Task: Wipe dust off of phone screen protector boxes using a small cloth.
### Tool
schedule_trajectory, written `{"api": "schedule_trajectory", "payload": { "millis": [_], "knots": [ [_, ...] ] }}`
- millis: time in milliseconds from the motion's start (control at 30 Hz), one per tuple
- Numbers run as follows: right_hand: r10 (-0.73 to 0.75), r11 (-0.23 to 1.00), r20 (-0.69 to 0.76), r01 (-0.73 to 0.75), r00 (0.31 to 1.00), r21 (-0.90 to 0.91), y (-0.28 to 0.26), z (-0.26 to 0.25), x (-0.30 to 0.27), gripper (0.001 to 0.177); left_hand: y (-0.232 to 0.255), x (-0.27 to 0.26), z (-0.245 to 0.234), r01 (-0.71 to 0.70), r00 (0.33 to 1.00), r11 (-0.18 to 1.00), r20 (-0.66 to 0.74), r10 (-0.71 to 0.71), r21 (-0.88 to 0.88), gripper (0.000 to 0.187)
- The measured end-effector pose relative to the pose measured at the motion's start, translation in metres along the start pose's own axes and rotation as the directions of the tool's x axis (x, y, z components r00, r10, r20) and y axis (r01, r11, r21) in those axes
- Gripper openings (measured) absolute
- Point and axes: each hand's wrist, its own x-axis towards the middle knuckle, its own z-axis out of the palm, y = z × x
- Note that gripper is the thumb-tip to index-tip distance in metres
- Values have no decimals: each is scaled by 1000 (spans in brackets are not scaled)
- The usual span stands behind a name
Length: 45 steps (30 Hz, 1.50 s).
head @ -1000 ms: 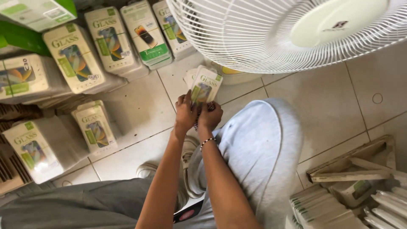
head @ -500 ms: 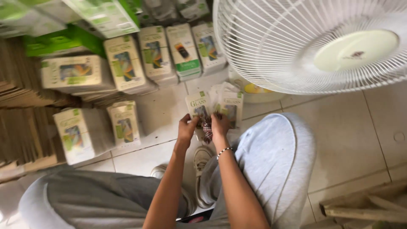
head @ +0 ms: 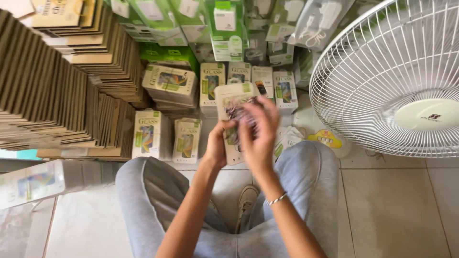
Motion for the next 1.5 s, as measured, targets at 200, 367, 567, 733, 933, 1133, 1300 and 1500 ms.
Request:
{"api": "schedule_trajectory", "payload": {
  "millis": [200,367,567,733,933,1133,1300,1500],
  "knots": [
    [-196,977,401,214,895,2,-46,0,-35,57,13,-23,5,84,942,966,337,4,-246,91],
    [-333,930,407,366,851,-5,-26,-7,17,53,21,-46,26,-13,996,1000,93,14,-7,108],
    [-271,946,224,302,936,-118,-57,-7,31,54,33,-59,59,65,991,981,101,-85,185,113],
    [-346,909,369,406,862,-95,-63,-19,30,59,40,-71,65,-83,996,994,25,81,65,106],
    [-97,952,44,106,994,-286,-67,-6,2,63,25,-67,63,20,996,999,81,-23,39,118],
    [-180,964,295,227,939,-135,-52,-12,-27,60,28,-80,57,58,937,921,339,83,-385,103],
    [297,953,145,-284,944,-104,-7,-25,14,47,-23,-69,15,100,958,993,266,-112,59,114],
    [15,1000,-219,-15,976,3,-7,-63,32,53,24,-85,51,125,958,986,274,-90,-115,100]
  ]
}}
